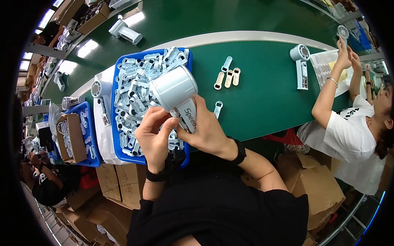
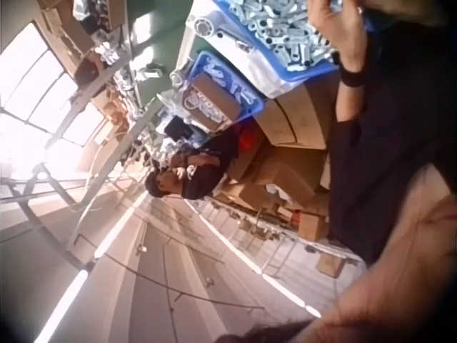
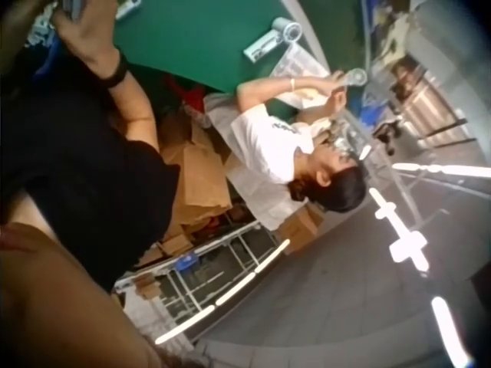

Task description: The person picks up a handheld fan and a plastic component, fits the component onto the fan, and presses a button on the handle. After checking the digital display, the person places the fan on the table and repeats the process.

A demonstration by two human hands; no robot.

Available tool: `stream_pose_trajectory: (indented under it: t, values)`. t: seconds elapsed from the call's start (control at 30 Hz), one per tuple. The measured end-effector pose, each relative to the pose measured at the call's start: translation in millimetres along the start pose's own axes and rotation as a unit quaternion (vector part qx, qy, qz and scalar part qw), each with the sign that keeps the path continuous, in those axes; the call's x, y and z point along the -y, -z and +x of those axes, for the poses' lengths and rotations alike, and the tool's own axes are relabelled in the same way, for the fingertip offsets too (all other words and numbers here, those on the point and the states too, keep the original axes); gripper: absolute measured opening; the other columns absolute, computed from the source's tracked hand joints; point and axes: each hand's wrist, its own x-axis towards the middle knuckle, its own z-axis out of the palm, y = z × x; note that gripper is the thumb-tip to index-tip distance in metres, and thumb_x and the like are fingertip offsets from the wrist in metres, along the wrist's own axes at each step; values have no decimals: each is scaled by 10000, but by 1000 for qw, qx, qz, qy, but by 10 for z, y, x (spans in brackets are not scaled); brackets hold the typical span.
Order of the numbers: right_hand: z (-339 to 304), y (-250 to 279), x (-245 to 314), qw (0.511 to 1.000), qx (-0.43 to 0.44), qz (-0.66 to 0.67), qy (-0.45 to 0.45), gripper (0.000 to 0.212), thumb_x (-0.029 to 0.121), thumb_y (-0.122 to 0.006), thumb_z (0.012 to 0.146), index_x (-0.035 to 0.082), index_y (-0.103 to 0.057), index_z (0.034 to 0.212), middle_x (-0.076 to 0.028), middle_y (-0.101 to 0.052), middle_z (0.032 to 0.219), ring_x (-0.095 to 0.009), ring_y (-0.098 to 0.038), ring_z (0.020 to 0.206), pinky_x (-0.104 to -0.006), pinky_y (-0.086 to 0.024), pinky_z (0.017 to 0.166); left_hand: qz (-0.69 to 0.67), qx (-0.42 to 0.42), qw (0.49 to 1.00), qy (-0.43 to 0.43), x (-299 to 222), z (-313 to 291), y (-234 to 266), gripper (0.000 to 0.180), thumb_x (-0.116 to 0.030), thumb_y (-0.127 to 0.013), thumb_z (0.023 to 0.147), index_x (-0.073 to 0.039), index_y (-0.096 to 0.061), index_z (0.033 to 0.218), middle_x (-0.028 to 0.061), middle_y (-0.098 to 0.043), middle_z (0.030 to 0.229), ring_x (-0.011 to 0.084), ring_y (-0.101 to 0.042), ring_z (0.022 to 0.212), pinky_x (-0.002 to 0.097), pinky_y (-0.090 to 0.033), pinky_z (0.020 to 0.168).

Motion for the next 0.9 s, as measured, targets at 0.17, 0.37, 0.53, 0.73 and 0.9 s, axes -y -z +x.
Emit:
stream_pose_trajectory:
  t: [0.17, 0.37, 0.53, 0.73, 0.9]
  values:
    - [9, 172, 230, 958, 162, 202, -127, 586, 126, -691, 723, -25, -328, 1157, -102, -565, 831, -153, -593, 610, -265, -473, 524, -227, 79, 966, 98, -43, 126, 48, 547, -61, -752, 681, 63, -489, 1144, 143, -586, 1003, 219, -579, 963, 321, -458, 854]
    - [9, 245, 298, 919, 238, 260, -178, 590, 54, -658, 725, -25, -316, 1198, -81, -547, 827, -126, -573, 579, -239, -464, 512, -242, 158, 950, 120, -132, 120, 28, 747, -226, -732, 701, 87, -344, 1258, 236, -521, 1160, 341, -528, 1079, 425, -439, 907]
    - [-37, 272, 266, 906, 230, 309, -174, 563, 25, -623, 745, -31, -309, 1209, -86, -548, 828, -130, -575, 578, -238, -466, 507, -238, 120, 958, 104, -180, -4, -60, 643, -69, -698, 740, 51, -329, 1252, 199, -494, 1200, 250, -497, 1123, 363, -420, 927]
    - [-5, 336, 337, 905, 232, 308, -181, 554, 7, -606, 741, -35, -308, 1207, -85, -544, 817, -142, -573, 570, -250, -469, 509, -207, 122, 966, 94, -232, 0, -82, 603, -57, -665, 767, 33, -324, 1256, 164, -514, 1164, 219, -526, 1044, 343, -452, 869]
    - [-4, 391, 241, 866, 214, 393, -224, 552, 23, -642, 712, -25, -336, 1169, -75, -537, 811, -148, -578, 615, -268, -478, 561, 40, 50, 997, 42, -215, 27, 109, 471, -53, -672, 752, 2, -449, 1163, 105, -532, 1075, 174, -537, 907, 310, -465, 755]
